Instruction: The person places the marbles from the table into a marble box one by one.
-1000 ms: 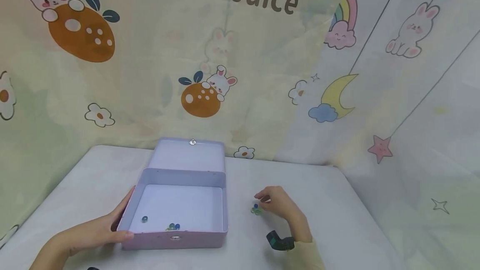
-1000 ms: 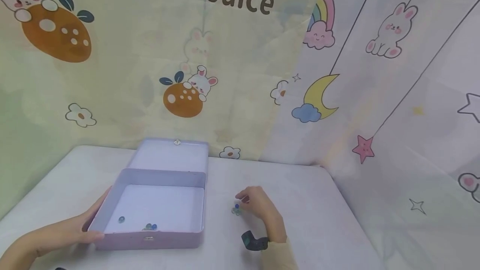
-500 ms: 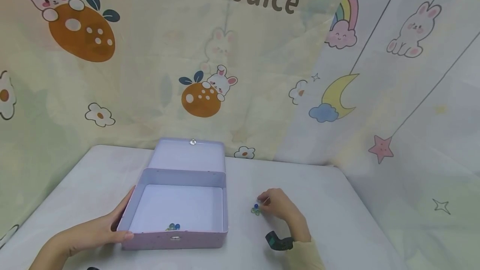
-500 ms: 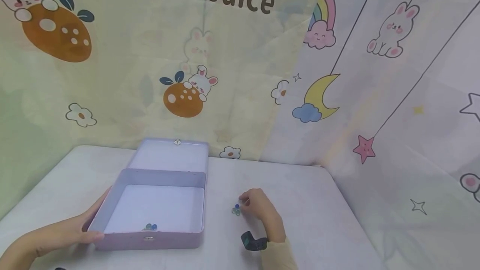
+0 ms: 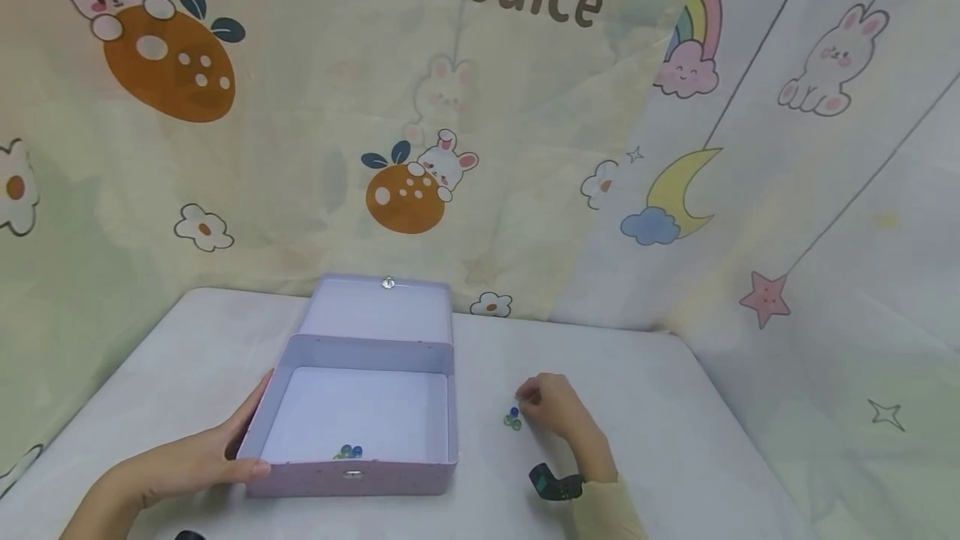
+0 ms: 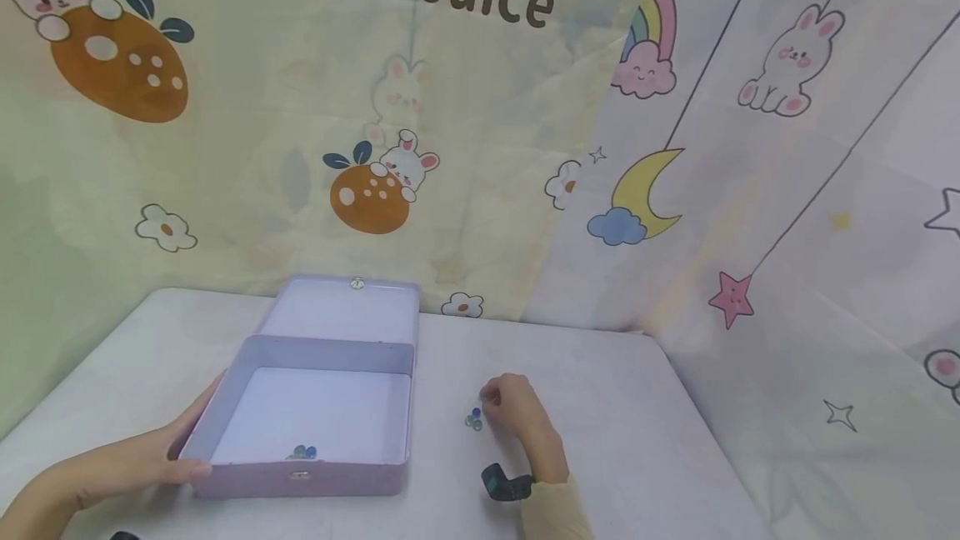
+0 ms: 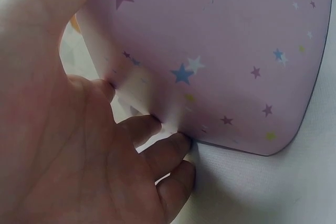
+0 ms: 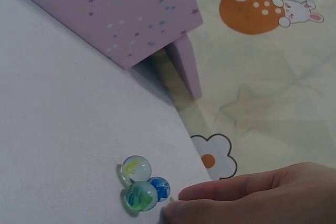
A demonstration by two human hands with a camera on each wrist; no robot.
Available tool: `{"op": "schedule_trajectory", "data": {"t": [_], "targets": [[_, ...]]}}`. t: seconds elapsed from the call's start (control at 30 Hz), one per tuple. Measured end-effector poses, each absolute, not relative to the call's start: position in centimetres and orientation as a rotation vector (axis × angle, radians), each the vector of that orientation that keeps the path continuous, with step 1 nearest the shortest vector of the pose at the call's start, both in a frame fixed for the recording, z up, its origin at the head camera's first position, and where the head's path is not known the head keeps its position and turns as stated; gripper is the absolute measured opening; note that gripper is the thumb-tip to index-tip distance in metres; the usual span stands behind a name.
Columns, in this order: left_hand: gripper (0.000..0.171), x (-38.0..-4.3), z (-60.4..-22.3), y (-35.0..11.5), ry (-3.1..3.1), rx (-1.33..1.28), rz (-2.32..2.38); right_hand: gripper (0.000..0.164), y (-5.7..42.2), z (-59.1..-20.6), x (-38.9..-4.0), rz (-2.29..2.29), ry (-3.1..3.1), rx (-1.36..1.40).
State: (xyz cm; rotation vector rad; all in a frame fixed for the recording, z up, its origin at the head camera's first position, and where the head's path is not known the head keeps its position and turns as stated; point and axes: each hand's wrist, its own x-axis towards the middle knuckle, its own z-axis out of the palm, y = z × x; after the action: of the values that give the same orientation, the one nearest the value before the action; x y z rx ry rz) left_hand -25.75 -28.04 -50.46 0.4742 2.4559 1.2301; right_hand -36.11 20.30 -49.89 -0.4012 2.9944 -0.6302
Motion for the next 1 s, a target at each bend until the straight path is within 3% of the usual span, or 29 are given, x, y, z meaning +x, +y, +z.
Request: {"op": "schedule_trajectory", "data": {"t": [0.77, 1.0], "targets": [[0.102, -25.6, -50.4, -28.1, 2.481, 0.474, 1.220, 0.016, 20.0, -50.0, -36.3, -0.699, 3.044, -0.339], [0.103, -25.3, -50.3, -27.9, 2.534, 0.522, 1.243, 0.016, 18.8, -48.5, -35.9, -0.801, 3.006, -0.502]]}}
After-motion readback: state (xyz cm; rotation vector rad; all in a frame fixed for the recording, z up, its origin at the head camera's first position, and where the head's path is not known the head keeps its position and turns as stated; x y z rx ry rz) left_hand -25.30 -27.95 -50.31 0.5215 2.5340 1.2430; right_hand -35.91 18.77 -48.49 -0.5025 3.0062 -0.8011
